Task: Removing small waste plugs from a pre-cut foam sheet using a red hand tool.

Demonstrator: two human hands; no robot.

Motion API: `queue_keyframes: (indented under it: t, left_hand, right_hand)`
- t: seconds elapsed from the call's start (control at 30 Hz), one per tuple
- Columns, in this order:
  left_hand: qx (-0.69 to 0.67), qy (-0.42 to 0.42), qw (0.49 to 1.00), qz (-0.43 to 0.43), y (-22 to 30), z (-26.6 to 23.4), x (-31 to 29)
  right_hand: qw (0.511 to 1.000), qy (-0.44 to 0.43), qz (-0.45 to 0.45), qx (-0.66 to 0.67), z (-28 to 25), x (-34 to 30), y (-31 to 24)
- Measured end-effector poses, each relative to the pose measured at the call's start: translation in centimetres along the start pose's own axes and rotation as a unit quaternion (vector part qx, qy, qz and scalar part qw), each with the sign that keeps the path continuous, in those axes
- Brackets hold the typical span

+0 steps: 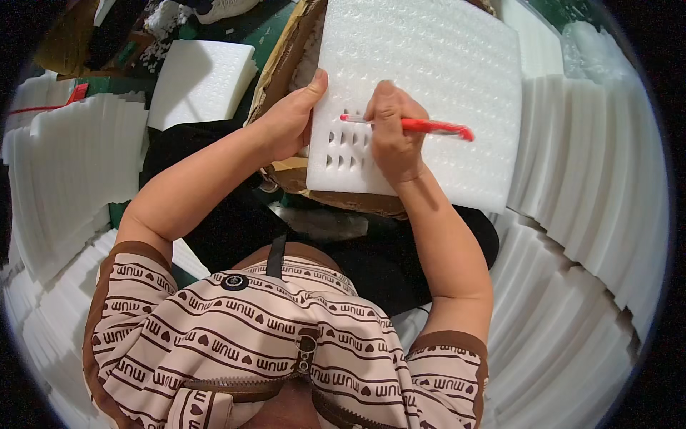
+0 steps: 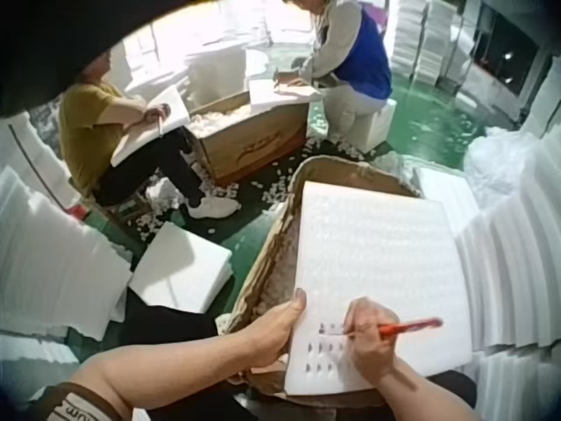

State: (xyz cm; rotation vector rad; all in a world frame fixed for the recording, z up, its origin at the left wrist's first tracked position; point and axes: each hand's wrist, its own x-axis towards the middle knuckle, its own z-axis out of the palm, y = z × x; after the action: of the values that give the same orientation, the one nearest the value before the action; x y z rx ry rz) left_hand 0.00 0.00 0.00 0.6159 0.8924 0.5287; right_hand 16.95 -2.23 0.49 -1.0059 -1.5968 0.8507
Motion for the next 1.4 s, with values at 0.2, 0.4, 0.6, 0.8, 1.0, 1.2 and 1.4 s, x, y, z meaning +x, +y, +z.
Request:
queue_keyframes:
  t: [0.2, 0.4, 0.6, 0.8, 1.0, 1.2, 1.4]
  left_hand:
    - [0.051, -0.014, 0.999, 0.001, 0.1, -0.6, 0.0]
    - [0.046, -0.008, 0.999, 0.029, 0.3, -1.5, 0.9]
    - [0.037, 0.076, 0.992, 0.099, 1.4, -2.4, 1.0]
    - [-0.018, 0.118, 0.981, 0.15, 4.5, -3.7, 0.3]
    - [-0.117, 0.049, 0.982, 0.14, 5.4, -2.6, -0.9]
    - [0.013, -0.009, 0.999, 0.037, 4.1, -4.5, 1.0]
    - [0.007, -0.014, 1.0, 0.025, 3.8, -5.2, 1.8]
  right_hand:
    - [0.939, -0.056, -0.123, -0.315, 2.7, 0.4, -0.1]
    - [0.998, -0.019, 0.029, -0.057, 1.8, 1.1, -0.6]
    - [0.927, 0.293, 0.222, 0.07, -7.2, 2.2, -1.7]
    - [0.906, 0.358, 0.177, -0.14, -16.0, 1.5, -0.9]
    - [0.898, 0.168, 0.405, 0.022, -16.8, -0.8, 1.2]
    - [0.947, 0.247, 0.197, -0.06, -14.4, 0.2, -1.0]
    - [0.972, 0.185, 0.147, 0.001, -8.4, 0.1, -2.4]
